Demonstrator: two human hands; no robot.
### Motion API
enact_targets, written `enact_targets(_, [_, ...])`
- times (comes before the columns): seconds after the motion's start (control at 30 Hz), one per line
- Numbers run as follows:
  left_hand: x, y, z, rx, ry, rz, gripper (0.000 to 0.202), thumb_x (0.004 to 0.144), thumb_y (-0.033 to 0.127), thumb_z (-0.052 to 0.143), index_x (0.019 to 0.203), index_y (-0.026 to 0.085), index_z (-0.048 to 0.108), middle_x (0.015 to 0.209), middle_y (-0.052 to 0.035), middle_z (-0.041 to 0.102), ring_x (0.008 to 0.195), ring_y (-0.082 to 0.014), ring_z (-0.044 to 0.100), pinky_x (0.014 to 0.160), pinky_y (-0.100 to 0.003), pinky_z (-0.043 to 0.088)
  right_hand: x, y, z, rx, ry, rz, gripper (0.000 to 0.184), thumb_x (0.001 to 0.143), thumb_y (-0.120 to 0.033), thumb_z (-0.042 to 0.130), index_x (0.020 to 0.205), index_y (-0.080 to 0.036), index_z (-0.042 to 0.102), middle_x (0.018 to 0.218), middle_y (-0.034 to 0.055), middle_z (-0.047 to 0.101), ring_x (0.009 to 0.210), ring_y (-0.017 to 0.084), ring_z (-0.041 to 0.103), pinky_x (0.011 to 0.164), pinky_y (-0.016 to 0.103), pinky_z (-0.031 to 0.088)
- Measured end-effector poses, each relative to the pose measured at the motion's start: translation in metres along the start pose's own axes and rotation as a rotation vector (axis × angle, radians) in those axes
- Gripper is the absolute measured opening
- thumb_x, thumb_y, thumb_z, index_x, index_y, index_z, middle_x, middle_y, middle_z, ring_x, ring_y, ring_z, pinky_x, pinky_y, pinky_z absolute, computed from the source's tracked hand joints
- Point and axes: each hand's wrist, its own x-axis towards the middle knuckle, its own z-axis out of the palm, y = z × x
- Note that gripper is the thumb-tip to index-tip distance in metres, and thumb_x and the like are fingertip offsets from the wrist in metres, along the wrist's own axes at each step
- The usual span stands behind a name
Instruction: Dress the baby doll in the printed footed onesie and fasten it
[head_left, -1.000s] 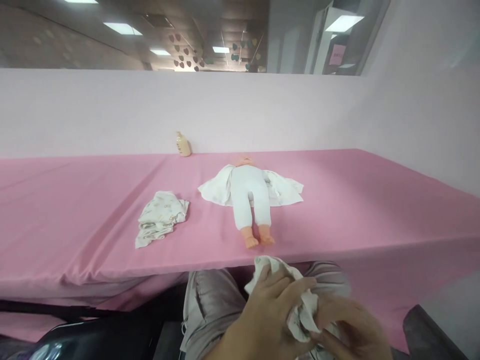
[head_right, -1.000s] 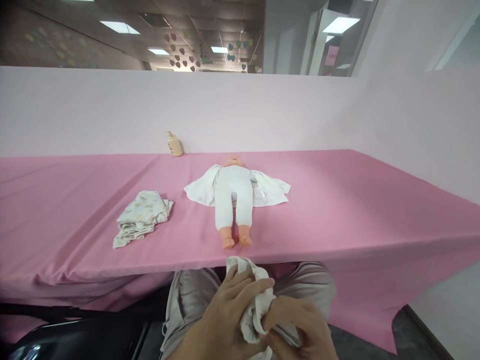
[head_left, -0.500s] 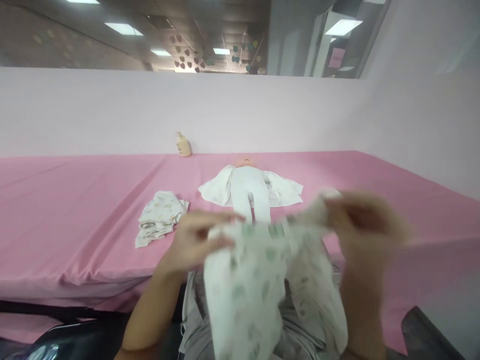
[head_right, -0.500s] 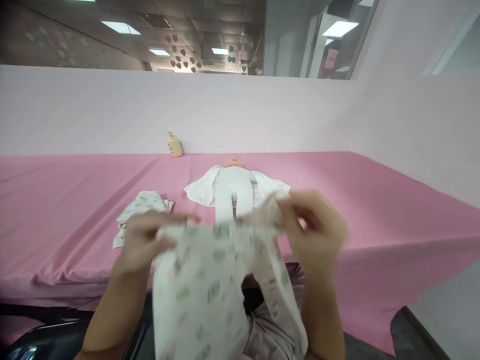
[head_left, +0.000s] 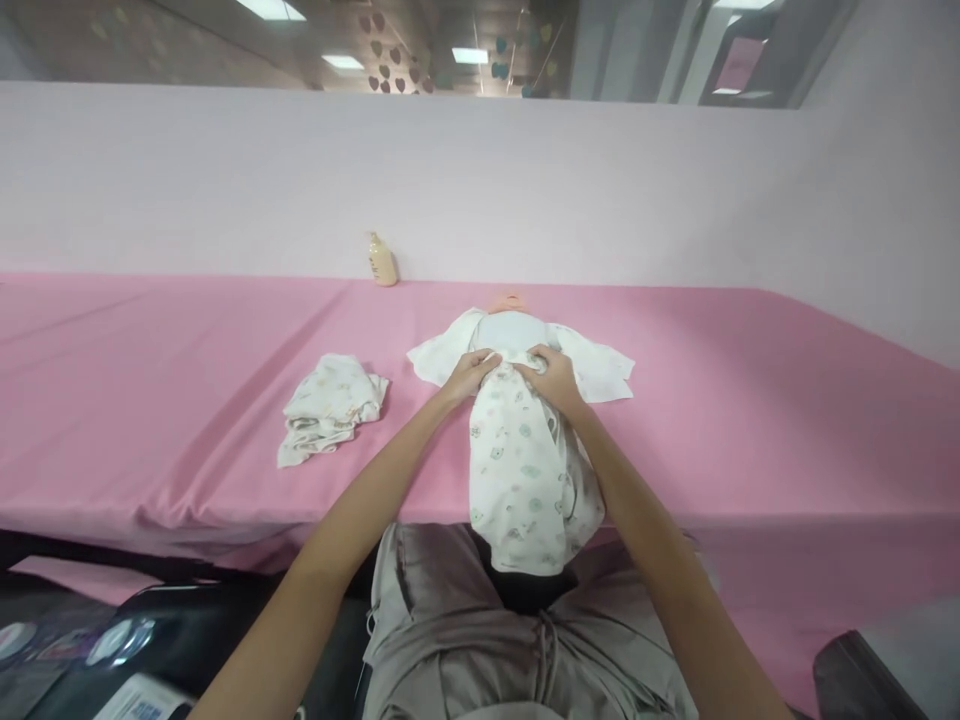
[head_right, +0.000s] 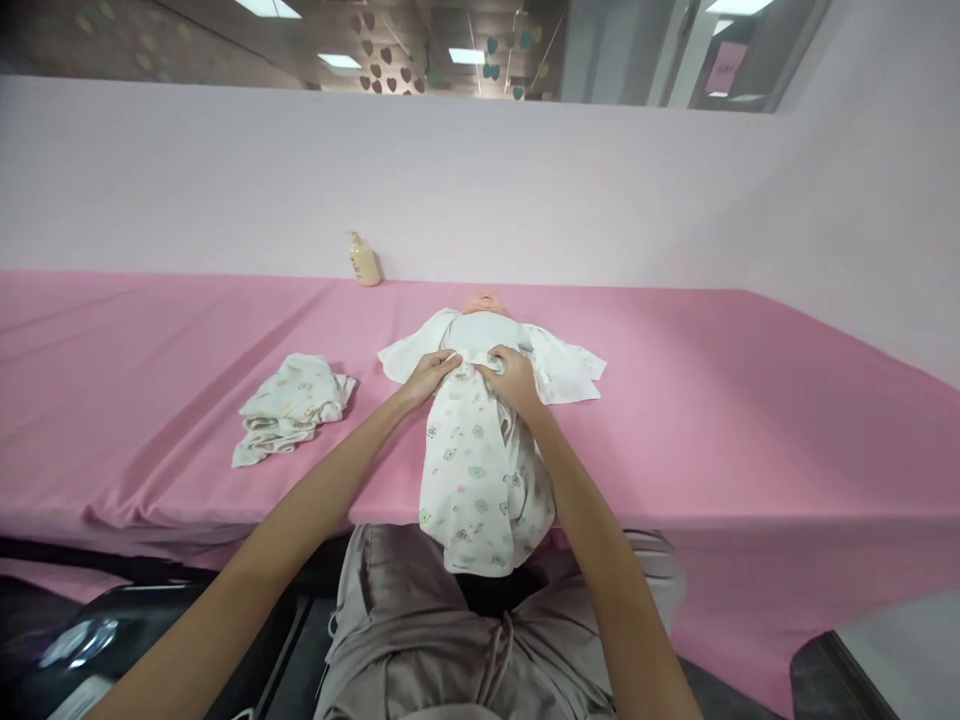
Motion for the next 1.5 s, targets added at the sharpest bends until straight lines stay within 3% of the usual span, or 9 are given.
enact_targets(0.2, [-0.006, 0.018, 0.001, 0.269, -0.090, 0.071, 0.035, 0.062, 0.044, 0.072, 0.061, 0.014, 0.055, 0.057, 0.0044, 0.042, 0.052, -0.0072, 0.038, 0.048, -0.020, 0.027, -0.002, 0.003, -0.009, 0.007, 0.149, -0.035, 0.019, 0.073, -0.037, 0.065, 0.076, -0.020, 0.058, 0.076, 0.0032, 0.064, 0.073, 0.019, 0.059, 0.071, 0.032, 0.047])
enact_targets(0.43, [-0.002, 0.016, 0.009, -0.328, 0.117, -0.080, 0.048, 0.067, 0.049, 0.069, 0.100, 0.016, 0.060, 0.089, -0.0052, 0.064, 0.077, -0.0157, 0.060, 0.071, -0.027, 0.047, -0.013, -0.011, -0.003, -0.080, 0.171, -0.371, 0.010, 0.082, -0.024, 0.048, 0.074, -0.021, 0.052, 0.095, 0.0086, 0.063, 0.091, 0.020, 0.058, 0.083, 0.034, 0.045])
enact_targets(0.5, [-0.005, 0.019, 0.011, -0.312, 0.086, -0.125, 0.051, 0.067, 0.050, 0.070, 0.104, 0.016, 0.061, 0.096, -0.0072, 0.066, 0.087, -0.0185, 0.061, 0.079, -0.029, 0.047, -0.013, -0.016, 0.000, 0.060, 0.207, -0.214, 0.007, 0.081, -0.023, 0.046, 0.077, -0.021, 0.051, 0.081, 0.0039, 0.061, 0.079, 0.017, 0.057, 0.075, 0.031, 0.046])
enact_targets(0.6, [-0.009, 0.024, 0.009, -0.139, -0.245, -0.210, 0.045, 0.059, 0.039, 0.079, 0.092, 0.013, 0.067, 0.090, -0.0076, 0.068, 0.086, -0.0212, 0.063, 0.078, -0.030, 0.048, -0.010, -0.021, -0.002, 0.317, 0.387, 0.207, 0.009, 0.077, -0.029, 0.051, 0.080, -0.021, 0.048, 0.075, -0.0014, 0.055, 0.073, 0.015, 0.053, 0.070, 0.028, 0.045])
enact_targets(0.67, [-0.010, 0.024, 0.006, -0.109, -0.392, -0.260, 0.039, 0.055, 0.033, 0.081, 0.084, 0.011, 0.068, 0.081, -0.0068, 0.069, 0.076, -0.0201, 0.064, 0.072, -0.029, 0.049, -0.006, -0.024, -0.009, 0.540, 0.342, 0.419, 0.017, 0.073, -0.032, 0.056, 0.082, -0.020, 0.049, 0.078, -0.0020, 0.055, 0.073, 0.014, 0.053, 0.069, 0.027, 0.046])
enact_targets(0.87, [-0.007, 0.016, 0.008, -0.529, -0.118, -0.263, 0.031, 0.077, 0.034, 0.067, 0.094, 0.009, 0.064, 0.080, -0.0099, 0.070, 0.072, -0.0165, 0.066, 0.069, -0.027, 0.051, -0.008, -0.031, -0.036, 0.834, -0.555, 0.571, 0.034, 0.064, -0.038, 0.075, 0.078, -0.019, 0.052, 0.058, -0.0050, 0.052, 0.043, 0.006, 0.038, 0.044, 0.021, 0.035])
enact_targets(1.1, [-0.014, 0.022, 0.004, -0.265, -0.438, -0.375, 0.040, 0.059, 0.027, 0.081, 0.093, 0.011, 0.067, 0.083, -0.0083, 0.071, 0.076, -0.0190, 0.067, 0.067, -0.025, 0.052, -0.003, -0.026, -0.024, 0.919, -0.172, 0.683, 0.018, 0.078, -0.034, 0.061, 0.087, -0.019, 0.059, 0.077, 0.0037, 0.067, 0.074, 0.018, 0.063, 0.068, 0.030, 0.052])
enact_targets(1.33, [-0.007, 0.019, 0.007, -0.469, 0.029, -0.250, 0.032, 0.074, 0.031, 0.069, 0.096, 0.008, 0.065, 0.090, -0.0122, 0.071, 0.080, -0.0192, 0.067, 0.070, -0.027, 0.052, -0.009, -0.037, -0.032, 0.775, -0.496, 0.502, 0.039, 0.065, -0.032, 0.074, 0.098, -0.016, 0.063, 0.101, 0.0058, 0.068, 0.094, 0.021, 0.062, 0.084, 0.034, 0.050])
enact_targets(1.5, [-0.012, 0.021, 0.005, -0.501, -0.243, -0.363, 0.038, 0.069, 0.022, 0.074, 0.102, 0.008, 0.064, 0.088, -0.0127, 0.071, 0.079, -0.0197, 0.068, 0.068, -0.026, 0.052, -0.005, -0.023, -0.018, 0.918, -0.126, 0.609, 0.035, 0.067, -0.030, 0.066, 0.098, -0.016, 0.060, 0.096, 0.0055, 0.069, 0.095, 0.022, 0.063, 0.081, 0.034, 0.051])
